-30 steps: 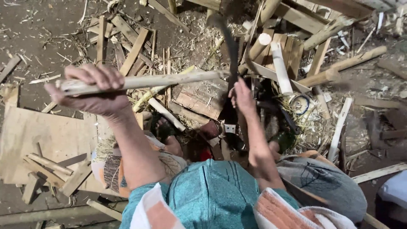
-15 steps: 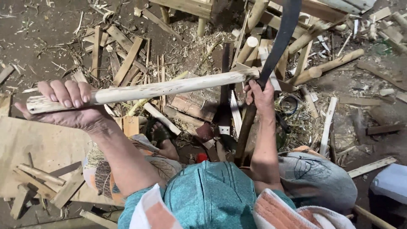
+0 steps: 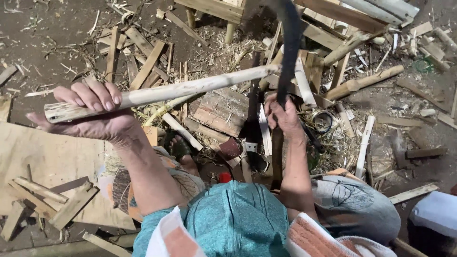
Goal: Shaving and shaping a wooden stick using a large curved machete-like blade in a workshop environment.
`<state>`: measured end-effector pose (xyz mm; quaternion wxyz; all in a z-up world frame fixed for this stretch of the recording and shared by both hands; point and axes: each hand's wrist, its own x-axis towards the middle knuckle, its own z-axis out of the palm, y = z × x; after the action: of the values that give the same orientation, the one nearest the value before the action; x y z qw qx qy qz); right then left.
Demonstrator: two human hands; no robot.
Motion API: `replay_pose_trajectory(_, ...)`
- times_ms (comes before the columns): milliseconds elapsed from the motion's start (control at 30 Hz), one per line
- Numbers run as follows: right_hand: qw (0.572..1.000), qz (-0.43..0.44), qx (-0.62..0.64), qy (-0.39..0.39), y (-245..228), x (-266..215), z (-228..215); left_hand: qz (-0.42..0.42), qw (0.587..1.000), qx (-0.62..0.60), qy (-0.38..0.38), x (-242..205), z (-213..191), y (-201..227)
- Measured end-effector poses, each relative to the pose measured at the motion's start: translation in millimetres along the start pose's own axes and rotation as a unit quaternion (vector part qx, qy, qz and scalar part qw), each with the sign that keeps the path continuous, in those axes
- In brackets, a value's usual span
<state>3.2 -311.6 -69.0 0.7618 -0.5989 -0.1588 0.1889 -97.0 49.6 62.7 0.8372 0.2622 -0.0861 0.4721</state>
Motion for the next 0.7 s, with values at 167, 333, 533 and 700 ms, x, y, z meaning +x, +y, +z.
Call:
replay_pose_trajectory(167, 0.977, 0.162, 0.114, -0.08, 26.5, -2.8, 10.8, -0.006, 0.999, -0.04, -0.012, -0.3, 7.8, 6.2)
replay_pose_trajectory(333, 0.961, 0.182, 0.189, -0.086, 29.6, -3.8, 14.5, 0.024, 0.982, -0.02, -0.187, 7.7, -25.7, 12.2)
replay_pose_trajectory(533, 0.98, 0.132, 0.15, -0.008, 42.3, 0.4, -5.5, 0.039, 0.966, 0.03, -0.254, 4.5, -23.8, 27.6)
replay_pose_trajectory(700, 0.983, 0.14, 0.001, 0.117, 42.3, 5.8, 1.6, 0.032, 0.972, 0.042, -0.227, -4.6, -9.4, 2.5)
